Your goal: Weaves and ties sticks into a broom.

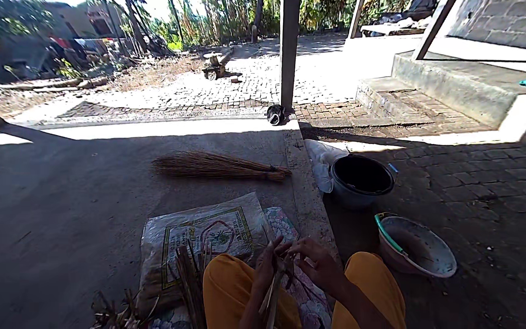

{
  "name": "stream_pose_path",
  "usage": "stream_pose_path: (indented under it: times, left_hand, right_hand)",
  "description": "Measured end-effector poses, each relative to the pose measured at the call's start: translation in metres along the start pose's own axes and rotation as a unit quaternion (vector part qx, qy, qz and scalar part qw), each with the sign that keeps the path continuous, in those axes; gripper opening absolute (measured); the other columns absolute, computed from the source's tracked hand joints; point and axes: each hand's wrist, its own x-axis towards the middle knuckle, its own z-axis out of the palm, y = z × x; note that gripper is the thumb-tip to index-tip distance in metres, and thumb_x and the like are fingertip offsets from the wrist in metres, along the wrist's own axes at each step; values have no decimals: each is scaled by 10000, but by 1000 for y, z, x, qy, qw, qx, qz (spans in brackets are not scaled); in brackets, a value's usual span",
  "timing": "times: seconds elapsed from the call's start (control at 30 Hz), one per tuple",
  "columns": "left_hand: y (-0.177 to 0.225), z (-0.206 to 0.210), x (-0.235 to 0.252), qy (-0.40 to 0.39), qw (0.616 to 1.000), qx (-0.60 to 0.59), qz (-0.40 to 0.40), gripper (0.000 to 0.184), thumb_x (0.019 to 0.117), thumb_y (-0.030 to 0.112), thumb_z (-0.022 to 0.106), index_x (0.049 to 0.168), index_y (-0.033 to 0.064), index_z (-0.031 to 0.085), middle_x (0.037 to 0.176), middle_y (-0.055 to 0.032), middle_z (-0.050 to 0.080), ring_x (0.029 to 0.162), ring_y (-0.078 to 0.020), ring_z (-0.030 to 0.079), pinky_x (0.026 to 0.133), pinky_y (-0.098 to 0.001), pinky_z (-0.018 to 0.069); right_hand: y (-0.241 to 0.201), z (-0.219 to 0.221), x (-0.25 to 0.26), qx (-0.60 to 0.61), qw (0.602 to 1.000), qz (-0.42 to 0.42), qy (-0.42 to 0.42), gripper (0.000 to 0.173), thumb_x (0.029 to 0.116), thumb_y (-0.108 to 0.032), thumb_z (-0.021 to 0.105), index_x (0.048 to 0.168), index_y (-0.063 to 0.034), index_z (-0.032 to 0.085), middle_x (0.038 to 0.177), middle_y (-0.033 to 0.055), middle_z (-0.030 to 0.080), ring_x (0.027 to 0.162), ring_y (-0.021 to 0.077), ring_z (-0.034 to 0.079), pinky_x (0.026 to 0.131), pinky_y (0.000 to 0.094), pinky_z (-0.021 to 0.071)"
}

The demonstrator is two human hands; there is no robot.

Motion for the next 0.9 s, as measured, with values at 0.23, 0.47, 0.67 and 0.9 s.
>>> stream_pose_path:
  times: [0.23, 0.47, 0.67, 0.9]
  left_hand:
    - [2, 18, -1, 39, 993, -102, -45, 471, 1140, 291, 235, 1491, 63, 452, 1128, -128, 737, 956, -180, 739, 830, -314, 597]
    - [-11, 7, -18, 73, 964, 193, 168, 260, 974, 115, 587, 1171, -21, 688, 1269, -126, 664, 1227, -176, 587, 1043, -357, 469]
    - [4, 14, -22, -69, 946, 279, 148, 271, 984, 114, 636, 1216, -13, 691, 1184, -91, 691, 969, -78, 676, 849, -236, 570]
    - [-1, 18, -21, -58, 990, 107, 77, 123, 911, -41, 665, 1016, 11, 630, 919, -32, 693, 811, -92, 666, 770, -272, 573]
  right_hand:
    - [12, 33, -10, -119, 987, -69, 78, 179, 903, -210, 666, 1018, -200, 803, 928, 41, 698, 915, 203, 666, 898, 503, 477]
    - [20, -7, -3, 5, 993, 44, 112, 171, 930, -169, 678, 966, -22, 758, 939, 77, 724, 911, 136, 681, 887, 367, 554]
    - [-3, -21, -2, 172, 972, 158, -3, 147, 1008, -56, 591, 1020, 44, 698, 938, 16, 713, 870, -32, 644, 850, 169, 537]
    - [3, -14, -6, 294, 924, 241, 37, 26, 959, -5, 656, 953, -22, 674, 795, 1, 683, 725, 53, 632, 743, 219, 545]
